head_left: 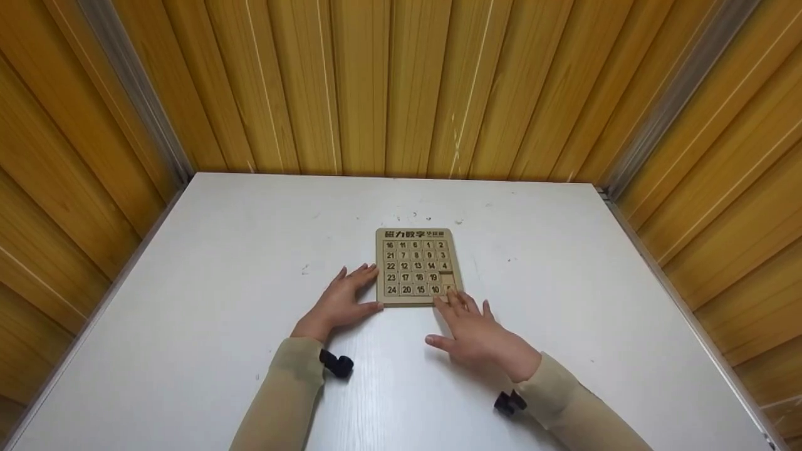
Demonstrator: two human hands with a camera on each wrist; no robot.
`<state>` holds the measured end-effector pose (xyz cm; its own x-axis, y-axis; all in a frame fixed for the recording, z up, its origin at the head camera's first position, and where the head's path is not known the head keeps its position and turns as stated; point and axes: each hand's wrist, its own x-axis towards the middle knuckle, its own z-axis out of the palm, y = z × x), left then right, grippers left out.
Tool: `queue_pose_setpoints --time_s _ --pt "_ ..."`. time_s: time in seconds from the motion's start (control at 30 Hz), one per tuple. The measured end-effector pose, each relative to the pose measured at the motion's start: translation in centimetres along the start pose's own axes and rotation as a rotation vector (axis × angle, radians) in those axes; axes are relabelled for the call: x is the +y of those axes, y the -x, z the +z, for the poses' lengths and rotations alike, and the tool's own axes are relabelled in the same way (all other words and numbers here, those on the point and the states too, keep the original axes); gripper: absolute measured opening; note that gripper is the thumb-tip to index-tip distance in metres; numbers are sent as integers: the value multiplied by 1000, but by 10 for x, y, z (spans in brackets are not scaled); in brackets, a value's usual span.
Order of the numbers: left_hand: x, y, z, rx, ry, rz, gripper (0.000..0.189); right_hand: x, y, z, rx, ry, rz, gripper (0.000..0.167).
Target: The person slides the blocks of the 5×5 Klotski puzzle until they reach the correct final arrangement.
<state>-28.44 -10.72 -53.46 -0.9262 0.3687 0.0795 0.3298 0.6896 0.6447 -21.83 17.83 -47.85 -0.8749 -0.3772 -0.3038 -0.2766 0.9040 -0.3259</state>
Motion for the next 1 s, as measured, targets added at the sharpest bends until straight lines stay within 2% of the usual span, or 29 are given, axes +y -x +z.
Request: queue_pose_setpoints --time_s 0.23,0.53,1.0 --pt "-1 0 0 -2 -2 3 79 0 -2 0 1 3 4 87" --pt "0 -1 2 6 -1 -23 79 -1 -3 -3 -2 -4 3 86" --pt "-2 -1 3 10 -19 5 79 3 -15 -4 4 14 -1 88"
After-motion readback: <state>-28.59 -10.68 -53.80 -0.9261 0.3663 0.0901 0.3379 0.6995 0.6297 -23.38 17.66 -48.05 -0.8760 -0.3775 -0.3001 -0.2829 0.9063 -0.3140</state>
